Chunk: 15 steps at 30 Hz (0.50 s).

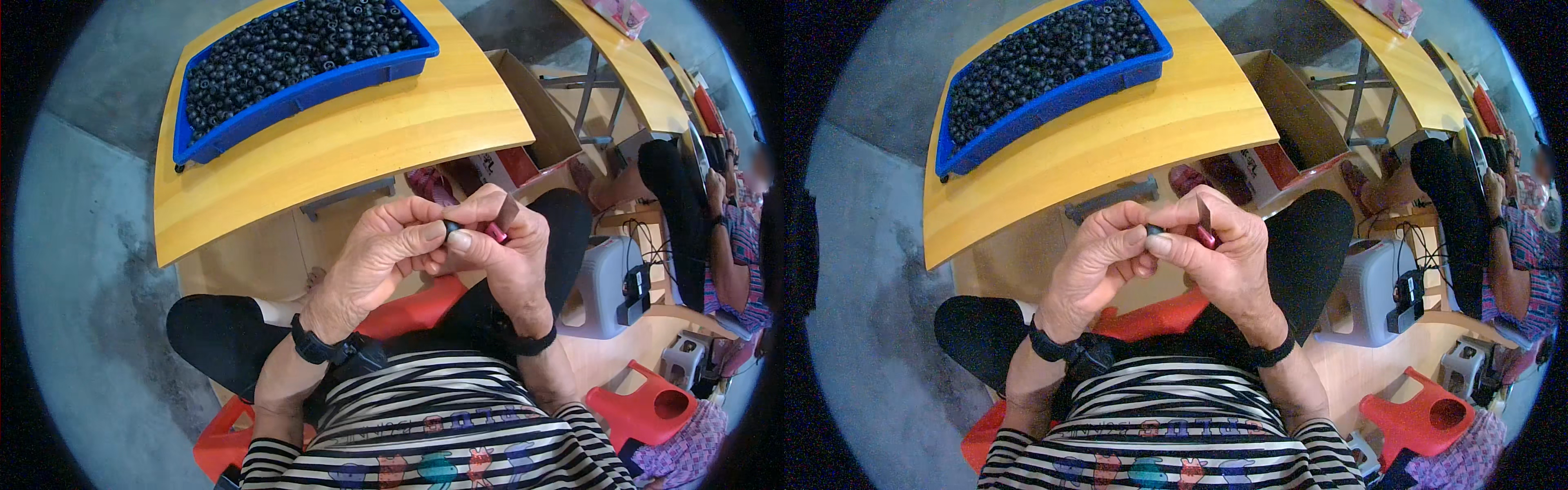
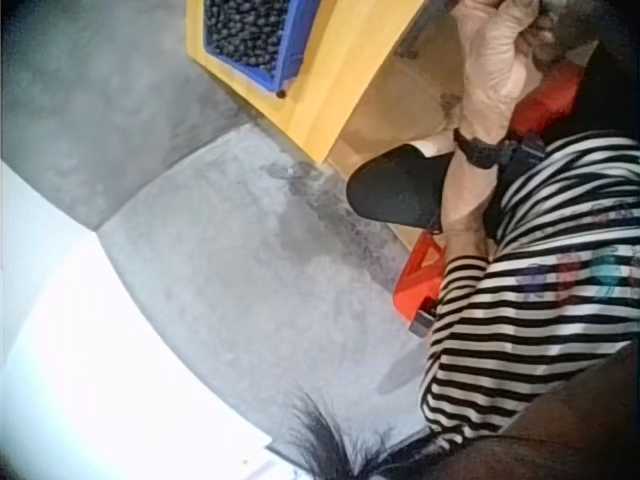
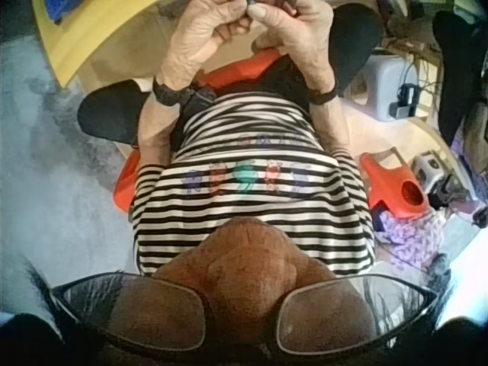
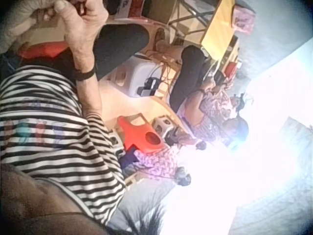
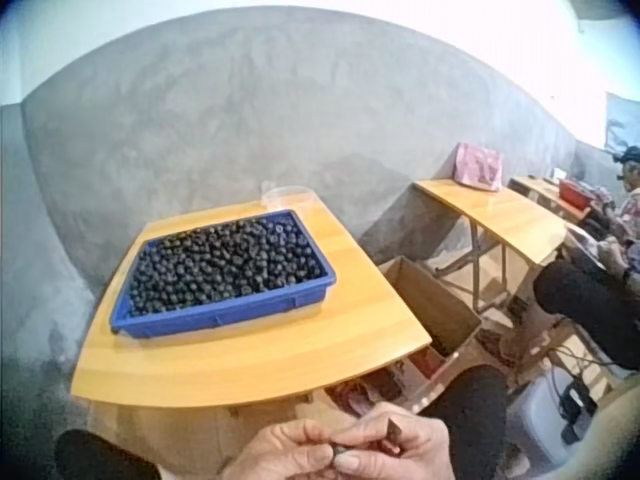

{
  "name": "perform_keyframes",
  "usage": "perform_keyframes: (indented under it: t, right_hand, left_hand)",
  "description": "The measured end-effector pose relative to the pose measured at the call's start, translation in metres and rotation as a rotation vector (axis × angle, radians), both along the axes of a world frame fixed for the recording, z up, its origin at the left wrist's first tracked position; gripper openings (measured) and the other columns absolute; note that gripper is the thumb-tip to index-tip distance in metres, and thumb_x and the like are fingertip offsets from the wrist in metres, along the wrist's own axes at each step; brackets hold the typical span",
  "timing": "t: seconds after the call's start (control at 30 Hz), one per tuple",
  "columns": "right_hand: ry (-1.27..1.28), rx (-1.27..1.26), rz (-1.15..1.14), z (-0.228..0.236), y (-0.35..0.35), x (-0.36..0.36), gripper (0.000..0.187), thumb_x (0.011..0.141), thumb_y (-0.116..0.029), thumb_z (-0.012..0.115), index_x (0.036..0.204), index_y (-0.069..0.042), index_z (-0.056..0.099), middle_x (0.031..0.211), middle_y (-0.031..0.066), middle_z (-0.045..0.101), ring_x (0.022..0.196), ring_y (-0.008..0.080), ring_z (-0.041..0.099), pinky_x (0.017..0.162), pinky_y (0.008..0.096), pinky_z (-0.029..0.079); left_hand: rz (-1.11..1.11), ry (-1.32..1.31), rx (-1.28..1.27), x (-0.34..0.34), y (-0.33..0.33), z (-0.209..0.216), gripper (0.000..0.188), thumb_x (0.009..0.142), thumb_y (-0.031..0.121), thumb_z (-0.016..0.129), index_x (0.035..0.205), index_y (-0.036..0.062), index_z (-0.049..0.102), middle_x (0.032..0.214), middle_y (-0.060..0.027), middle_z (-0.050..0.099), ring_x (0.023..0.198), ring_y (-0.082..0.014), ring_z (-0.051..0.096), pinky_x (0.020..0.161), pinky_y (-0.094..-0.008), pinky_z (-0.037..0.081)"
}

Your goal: Cleaning and sorting blueberries using a small blade.

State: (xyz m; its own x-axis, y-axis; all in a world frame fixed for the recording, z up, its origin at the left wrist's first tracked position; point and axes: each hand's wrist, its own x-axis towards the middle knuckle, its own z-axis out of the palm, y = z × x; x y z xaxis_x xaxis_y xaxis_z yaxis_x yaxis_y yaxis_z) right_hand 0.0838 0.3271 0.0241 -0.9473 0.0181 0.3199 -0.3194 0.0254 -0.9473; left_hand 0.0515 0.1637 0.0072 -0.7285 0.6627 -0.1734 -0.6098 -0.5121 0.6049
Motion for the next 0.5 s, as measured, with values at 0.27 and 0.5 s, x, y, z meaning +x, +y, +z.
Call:
perform_keyframes:
  t: [0.27, 0.5]
  right_hand:
    - [-0.172, -0.137, 0.072, -0.0018, 0.0021, 0.0011, 0.011, 0.076, -0.01, 0.069, 0.082, -0.001, 0.066, 0.066, -0.0016, 0.051, 0.057, 0.0044, 0.043, 0.047, 0.0181, 0.034]
    - [-0.157, -0.084, 0.038, 0.0001, 0.0004, 0.0047, 0.015, 0.077, -0.009, 0.068, 0.089, 0.0, 0.065, 0.071, -0.0003, 0.055, 0.06, 0.0044, 0.044, 0.054, 0.0179, 0.034]
  left_hand:
    - [-0.022, -0.023, 0.011, -0.0006, -0.0026, -0.0053, 0.014, 0.081, 0.008, 0.065, 0.092, 0.0023, 0.06, 0.074, -0.0036, 0.063, 0.061, -0.0102, 0.06, 0.057, -0.0214, 0.051]
    - [-0.016, -0.049, 0.041, -0.0005, -0.0011, -0.0081, 0.015, 0.082, 0.009, 0.065, 0.094, 0.0028, 0.06, 0.077, -0.0039, 0.063, 0.062, -0.0101, 0.06, 0.056, -0.0221, 0.051]
